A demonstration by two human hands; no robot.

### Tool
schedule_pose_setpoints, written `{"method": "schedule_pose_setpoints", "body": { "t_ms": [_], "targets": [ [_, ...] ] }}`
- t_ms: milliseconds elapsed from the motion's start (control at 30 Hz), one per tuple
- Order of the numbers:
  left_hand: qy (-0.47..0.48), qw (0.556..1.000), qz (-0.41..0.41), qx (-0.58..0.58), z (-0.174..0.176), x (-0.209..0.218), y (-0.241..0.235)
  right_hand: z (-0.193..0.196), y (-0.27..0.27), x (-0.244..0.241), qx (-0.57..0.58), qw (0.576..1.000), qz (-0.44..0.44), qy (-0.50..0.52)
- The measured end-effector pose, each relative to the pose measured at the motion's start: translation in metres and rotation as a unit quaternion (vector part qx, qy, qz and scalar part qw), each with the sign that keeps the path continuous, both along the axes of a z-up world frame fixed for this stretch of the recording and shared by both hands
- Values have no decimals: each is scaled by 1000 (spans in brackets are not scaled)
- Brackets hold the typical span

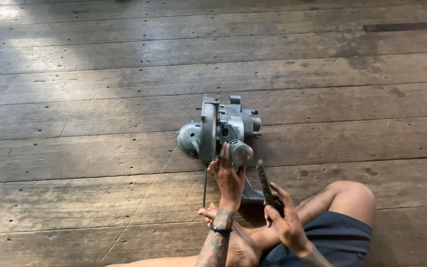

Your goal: Sanding the exterior surface of a motorcycle engine crankcase using a manual hand file.

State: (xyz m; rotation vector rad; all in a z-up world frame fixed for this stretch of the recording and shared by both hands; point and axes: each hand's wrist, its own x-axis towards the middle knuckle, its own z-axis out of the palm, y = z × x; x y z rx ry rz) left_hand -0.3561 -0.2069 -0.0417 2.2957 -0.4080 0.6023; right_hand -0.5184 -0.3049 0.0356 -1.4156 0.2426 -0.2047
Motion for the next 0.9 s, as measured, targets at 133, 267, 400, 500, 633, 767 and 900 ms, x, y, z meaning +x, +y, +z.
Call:
{"method": "schedule_pose_setpoints", "body": {
  "t_ms": [133,267,400,500,633,767,900],
  "targets": [
    [0,1000,-12,-12,9,-1,1,31,9,26,-325,944,-24,-48],
    [8,1000,2,13,-1,0,-3,27,3,80,-463,882,-54,-65],
    [10,1000,-11,-13,-2,-1,-5,10,11,52,-475,876,-63,-54],
    [5,1000,-11,-16,-6,-3,-7,-22,16,-1,-479,874,-80,1],
    [1,1000,-12,-25,3,-6,0,-21,11,-11,-465,884,-41,-4],
    [8,1000,-6,-19,-7,0,-6,9,4,77,-464,877,-70,-105],
    [-62,997,41,-24,10,4,-7,28,-13,127,-393,902,-72,-165]
  ]
}}
